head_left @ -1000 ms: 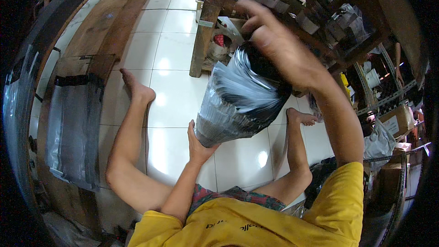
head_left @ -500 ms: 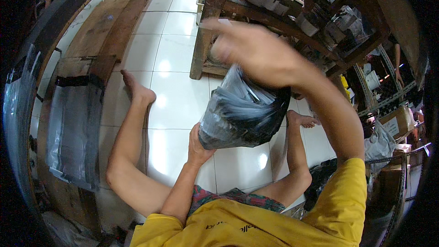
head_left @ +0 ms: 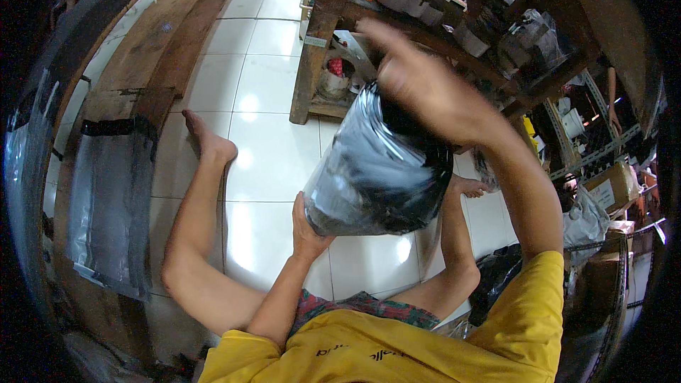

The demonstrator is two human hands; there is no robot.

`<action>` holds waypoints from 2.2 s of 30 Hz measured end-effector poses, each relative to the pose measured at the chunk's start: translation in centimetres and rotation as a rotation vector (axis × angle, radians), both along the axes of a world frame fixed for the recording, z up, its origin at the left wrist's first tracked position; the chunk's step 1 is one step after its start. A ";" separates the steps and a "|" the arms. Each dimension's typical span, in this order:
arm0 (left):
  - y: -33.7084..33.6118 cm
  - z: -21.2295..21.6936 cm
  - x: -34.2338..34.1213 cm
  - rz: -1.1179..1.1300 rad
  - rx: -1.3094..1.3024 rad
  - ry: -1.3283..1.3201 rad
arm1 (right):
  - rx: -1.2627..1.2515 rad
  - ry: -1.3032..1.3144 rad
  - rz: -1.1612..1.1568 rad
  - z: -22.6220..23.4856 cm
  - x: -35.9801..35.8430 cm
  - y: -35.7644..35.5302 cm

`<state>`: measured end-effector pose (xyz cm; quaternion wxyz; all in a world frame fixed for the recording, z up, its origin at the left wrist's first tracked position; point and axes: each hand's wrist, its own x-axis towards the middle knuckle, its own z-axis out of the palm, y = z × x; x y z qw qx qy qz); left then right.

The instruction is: The person sits on the floor and repeatedly folds white poly mailers, then places them into a black plastic bag. The person handles the mailers one by one, smoothing and folding them before inserting them into the bag.

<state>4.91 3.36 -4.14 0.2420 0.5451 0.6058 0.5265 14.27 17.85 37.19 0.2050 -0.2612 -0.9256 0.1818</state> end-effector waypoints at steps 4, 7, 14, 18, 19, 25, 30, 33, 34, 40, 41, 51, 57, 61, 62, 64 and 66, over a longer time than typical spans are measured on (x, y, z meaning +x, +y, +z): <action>0.4 -2.6 -0.4 -0.027 0.067 0.101 | 0.163 -0.503 -0.050 -0.5 -3.0 -2.1; 0.5 -1.6 -0.2 -0.042 -0.002 -0.017 | 0.158 -0.089 -0.010 0.9 -3.8 -0.7; 0.5 -1.6 0.1 0.025 -0.097 -0.200 | 0.229 -0.179 0.008 -1.1 -1.8 -0.1; 1.2 -2.2 -1.0 -0.092 -0.046 -0.007 | 0.047 -0.166 -0.047 0.0 -0.1 -0.6; 1.3 -1.9 -0.9 -0.108 -0.018 0.018 | 0.211 -0.333 -0.019 -1.5 0.2 -0.7; 0.6 -0.3 -0.1 0.012 0.119 0.097 | 0.071 -0.462 -0.099 -0.1 -0.9 -1.9; 1.2 -2.2 -1.0 -0.104 -0.105 -0.140 | 0.115 -0.541 -0.104 -0.7 -3.7 -1.4; 0.9 -1.8 -1.1 -0.056 -0.078 -0.055 | 0.024 -0.031 -0.074 1.5 -4.2 -0.5; 0.9 -1.9 -0.7 -0.047 -0.093 -0.081 | 0.050 -0.206 -0.063 0.0 -4.0 -0.2; 0.2 -2.4 -0.1 0.055 -0.044 -0.061 | 0.112 -0.329 -0.055 -1.6 -2.8 0.4; 0.1 -2.9 0.2 0.059 -0.046 -0.075 | -0.023 -0.305 -0.143 -1.1 -2.4 0.4; 1.7 -4.0 -2.1 -0.157 -0.129 -0.025 | 0.021 -0.382 -0.063 -0.9 1.2 -1.3; 1.5 -3.7 -1.8 -0.147 -0.173 -0.016 | 0.336 -0.392 0.070 -1.6 -2.3 -1.9; 0.8 -8.1 -0.3 -0.001 -0.020 0.028 | 0.390 -0.201 0.026 -0.4 -4.2 0.0; 0.6 -8.7 0.0 0.011 0.015 0.066 | 0.313 -0.171 0.016 -0.5 -4.3 0.4; 0.7 -8.9 0.0 -0.004 0.045 0.081 | 0.159 -0.115 -0.017 -0.5 -4.8 1.2; 1.1 -8.9 0.2 -0.035 0.039 0.026 | 0.125 -0.081 -0.028 -0.7 -3.4 2.2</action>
